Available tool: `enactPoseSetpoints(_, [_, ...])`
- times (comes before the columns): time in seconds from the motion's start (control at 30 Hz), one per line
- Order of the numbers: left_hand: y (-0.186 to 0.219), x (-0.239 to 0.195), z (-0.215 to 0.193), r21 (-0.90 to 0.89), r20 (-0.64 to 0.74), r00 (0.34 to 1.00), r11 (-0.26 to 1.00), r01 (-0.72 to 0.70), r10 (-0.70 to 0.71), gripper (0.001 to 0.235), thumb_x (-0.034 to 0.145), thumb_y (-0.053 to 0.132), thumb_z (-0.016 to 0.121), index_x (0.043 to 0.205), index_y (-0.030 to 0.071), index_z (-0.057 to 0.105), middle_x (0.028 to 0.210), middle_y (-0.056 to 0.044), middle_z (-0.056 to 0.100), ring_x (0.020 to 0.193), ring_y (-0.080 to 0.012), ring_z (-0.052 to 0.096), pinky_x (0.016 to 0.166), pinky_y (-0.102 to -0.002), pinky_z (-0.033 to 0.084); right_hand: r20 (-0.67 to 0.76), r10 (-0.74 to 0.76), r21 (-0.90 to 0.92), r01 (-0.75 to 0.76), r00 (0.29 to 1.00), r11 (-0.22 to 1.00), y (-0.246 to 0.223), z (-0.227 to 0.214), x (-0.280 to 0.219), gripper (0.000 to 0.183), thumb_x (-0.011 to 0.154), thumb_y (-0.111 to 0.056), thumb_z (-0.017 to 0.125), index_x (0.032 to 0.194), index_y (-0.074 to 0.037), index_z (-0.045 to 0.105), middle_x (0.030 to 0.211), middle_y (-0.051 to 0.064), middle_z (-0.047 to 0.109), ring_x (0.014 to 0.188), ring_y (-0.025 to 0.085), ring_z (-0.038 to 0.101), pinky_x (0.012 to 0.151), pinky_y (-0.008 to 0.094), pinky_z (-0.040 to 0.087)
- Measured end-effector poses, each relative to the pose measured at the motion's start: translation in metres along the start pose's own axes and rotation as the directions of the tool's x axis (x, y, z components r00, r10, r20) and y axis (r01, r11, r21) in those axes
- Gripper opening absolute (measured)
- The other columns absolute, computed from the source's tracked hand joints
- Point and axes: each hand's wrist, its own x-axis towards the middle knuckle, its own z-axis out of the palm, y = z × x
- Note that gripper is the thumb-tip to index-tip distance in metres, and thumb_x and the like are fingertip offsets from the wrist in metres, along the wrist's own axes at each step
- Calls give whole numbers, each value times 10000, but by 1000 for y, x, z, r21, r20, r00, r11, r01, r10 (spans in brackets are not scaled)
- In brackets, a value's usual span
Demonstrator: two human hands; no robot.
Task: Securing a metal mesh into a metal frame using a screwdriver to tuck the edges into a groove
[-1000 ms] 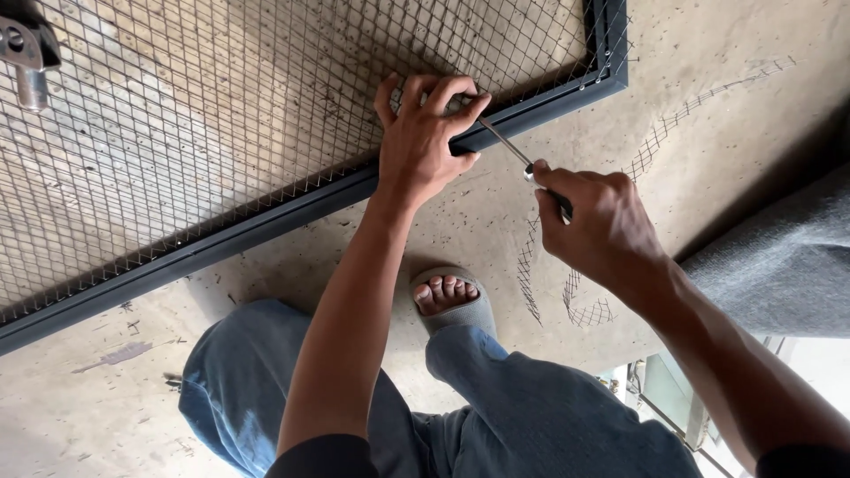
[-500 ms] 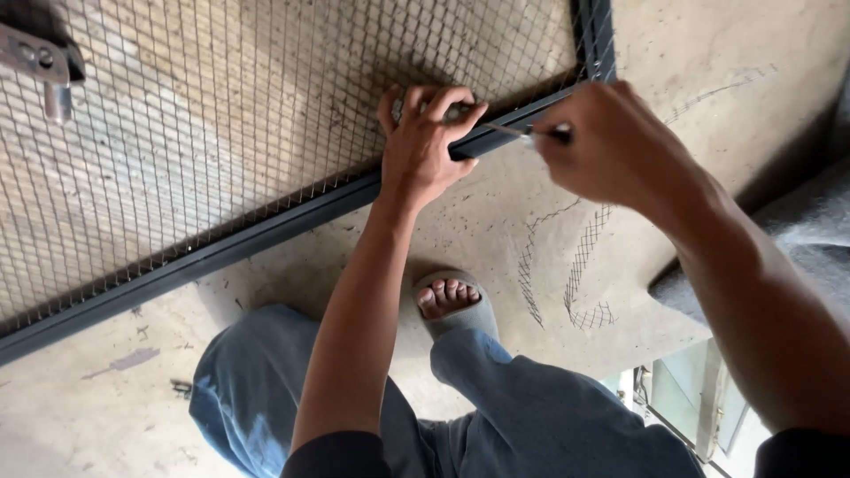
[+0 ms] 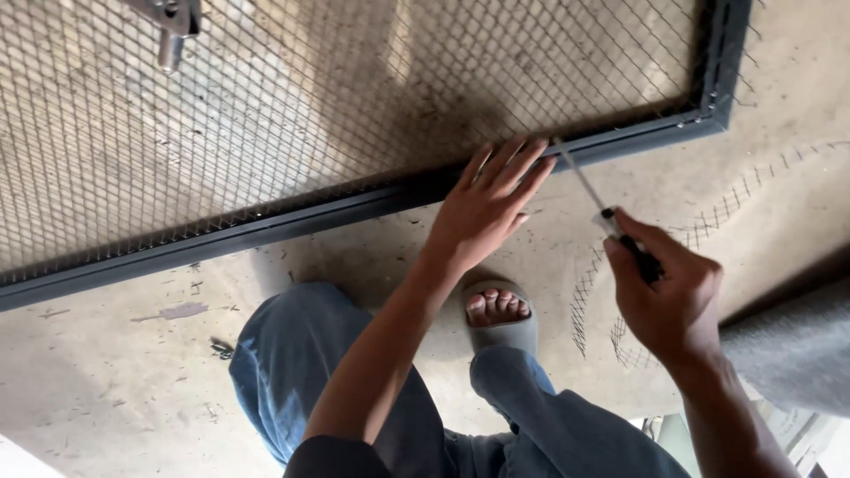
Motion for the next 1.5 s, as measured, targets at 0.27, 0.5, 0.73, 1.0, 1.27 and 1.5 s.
enactPoseSetpoints(0.27, [-83, -20, -22, 74, 23, 999, 996, -45, 43, 1173, 840, 693, 960, 1646, 110, 340, 1715, -104, 263, 1609, -283, 240, 1324, -486, 161, 30, -156, -46, 157, 987, 987, -33, 33, 20, 237, 955, 70, 741, 1184, 128, 756, 1022, 203, 785, 607, 154, 658, 452, 247, 492])
enactPoseSetpoints(0.5, [-85, -1, 10, 180, -49, 961, 949, -260, 273, 834, 1047, 620, 753, 1624, 86, 473, 1712, -66, 302, 1592, -228, 235, 1341, -414, 127, 70, -203, -125, 210, 977, 970, -36, 29, 20, 236, 941, 101, 725, 1169, 158, 736, 1051, 260, 775, 799, 277, 768, 560, 274, 595])
enactPoseSetpoints(0.73, [-80, 1, 17, 123, -249, 944, 974, -189, 214, 763, 841, 563, 898, 1453, 187, 641, 1634, 30, 462, 1543, -137, 356, 1339, -399, 190, -33, -102, -112, 97, 994, 989, -26, 29, 20, 185, 901, 56, 752, 1071, 11, 808, 902, 215, 766, 789, 405, 741, 534, 393, 572])
enactPoseSetpoints(1.0, [-77, 0, 19, 61, -209, 959, 981, -185, 194, 639, 884, 515, 858, 1409, 195, 682, 1613, 59, 497, 1545, -131, 347, 1336, -408, 184, 10, -103, -60, 104, 995, 993, -22, 24, 22, 249, 900, 63, 709, 1111, -21, 811, 876, 217, 761, 798, 417, 733, 510, 393, 559])
enactPoseSetpoints(1.27, [-78, 2, 23, 77, -226, 954, 980, -182, 195, 610, 914, 528, 832, 1406, 200, 685, 1615, 65, 492, 1542, -138, 353, 1329, -416, 200, 16, -94, -27, 94, 995, 995, -24, 21, 24, 249, 902, 69, 703, 1112, -13, 809, 860, 232, 753, 796, 428, 731, 508, 401, 555])
enactPoseSetpoints(1.5, [-78, 0, 24, 98, -139, 973, 981, -169, 182, 616, 951, 562, 776, 1450, 224, 647, 1653, 90, 437, 1572, -136, 286, 1342, -419, 135, 24, -77, -6, 77, 997, 997, -33, 21, 25, 218, 912, 67, 709, 1091, -8, 808, 840, 243, 745, 799, 447, 724, 520, 398, 559])
